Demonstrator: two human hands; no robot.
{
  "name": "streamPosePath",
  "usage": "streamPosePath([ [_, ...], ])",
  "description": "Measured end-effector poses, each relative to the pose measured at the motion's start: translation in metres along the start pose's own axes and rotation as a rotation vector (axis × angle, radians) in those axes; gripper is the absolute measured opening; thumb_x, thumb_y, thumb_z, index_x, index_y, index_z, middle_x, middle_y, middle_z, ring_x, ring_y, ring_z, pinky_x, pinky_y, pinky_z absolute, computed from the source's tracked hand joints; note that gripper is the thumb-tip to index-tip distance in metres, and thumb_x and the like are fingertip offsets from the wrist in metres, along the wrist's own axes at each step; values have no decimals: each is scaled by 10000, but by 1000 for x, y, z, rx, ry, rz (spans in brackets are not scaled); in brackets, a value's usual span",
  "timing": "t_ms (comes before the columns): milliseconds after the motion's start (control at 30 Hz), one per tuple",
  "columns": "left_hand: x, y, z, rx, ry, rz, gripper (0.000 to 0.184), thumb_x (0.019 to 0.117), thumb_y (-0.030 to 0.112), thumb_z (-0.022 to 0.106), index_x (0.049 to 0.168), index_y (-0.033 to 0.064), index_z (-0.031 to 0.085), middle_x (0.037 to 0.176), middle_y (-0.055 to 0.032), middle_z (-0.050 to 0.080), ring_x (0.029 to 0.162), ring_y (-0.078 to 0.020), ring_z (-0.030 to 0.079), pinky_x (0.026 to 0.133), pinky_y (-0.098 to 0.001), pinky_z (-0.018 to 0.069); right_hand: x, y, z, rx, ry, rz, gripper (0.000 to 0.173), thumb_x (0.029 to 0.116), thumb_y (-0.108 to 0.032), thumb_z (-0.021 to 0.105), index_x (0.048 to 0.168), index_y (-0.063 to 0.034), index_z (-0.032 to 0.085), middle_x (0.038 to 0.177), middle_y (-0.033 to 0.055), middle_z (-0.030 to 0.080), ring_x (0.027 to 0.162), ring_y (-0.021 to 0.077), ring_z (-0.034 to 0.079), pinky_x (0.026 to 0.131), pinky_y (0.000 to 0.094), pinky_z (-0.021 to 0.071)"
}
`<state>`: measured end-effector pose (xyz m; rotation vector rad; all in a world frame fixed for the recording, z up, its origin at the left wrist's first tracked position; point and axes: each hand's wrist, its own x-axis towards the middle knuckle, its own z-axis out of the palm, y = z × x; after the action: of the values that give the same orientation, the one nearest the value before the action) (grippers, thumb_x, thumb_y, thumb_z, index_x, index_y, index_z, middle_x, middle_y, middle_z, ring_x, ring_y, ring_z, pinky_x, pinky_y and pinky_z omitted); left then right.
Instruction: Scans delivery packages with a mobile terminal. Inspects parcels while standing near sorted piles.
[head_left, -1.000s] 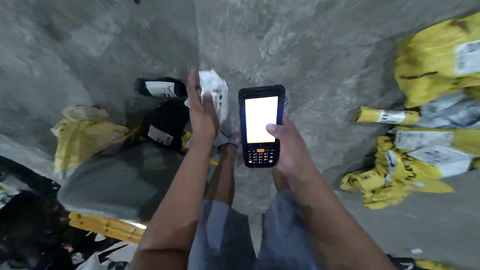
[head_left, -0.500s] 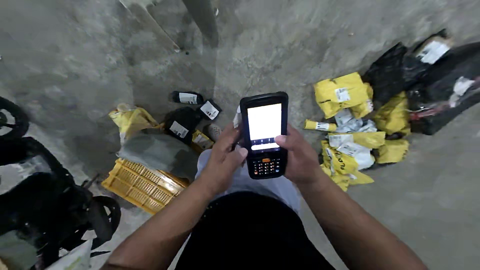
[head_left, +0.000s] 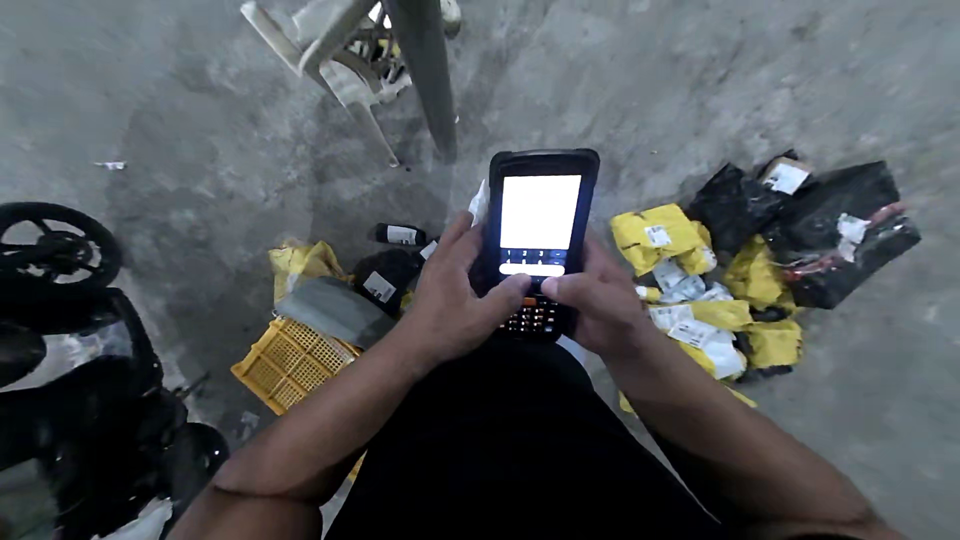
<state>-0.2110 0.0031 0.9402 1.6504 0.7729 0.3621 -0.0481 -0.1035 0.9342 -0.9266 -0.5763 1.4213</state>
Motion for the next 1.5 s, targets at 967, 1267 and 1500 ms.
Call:
streamPosePath([
  [967,-20,51,18,102,56,171,394,1001,420,560,1124,86,728,1158,-35,624,1016,-100,628,811,-299,585,-31,-28,21,-81,189,-148,325,964,-230,625,1273,-154,562,1040,15,707,912,113,707,791,331,624],
  [1267,-18,51,19,118,47,197,447,1009,473,531,1144,94,727,1185,-34,631,1066,-103,627,860,-319,584,-31,-24,11,-55,109,-186,376,954,-294,539,1310,-172,545,1088,14,693,969,119,691,819,363,609],
  [1500,-17,53,18,136,71,181,379,1016,410,542,1105,98,738,1210,-39,638,1085,-108,628,867,-318,583,-29,-25,13,-36,119,-165,383,958,-285,509,1323,-172,536,1087,23,693,962,124,693,805,367,610],
])
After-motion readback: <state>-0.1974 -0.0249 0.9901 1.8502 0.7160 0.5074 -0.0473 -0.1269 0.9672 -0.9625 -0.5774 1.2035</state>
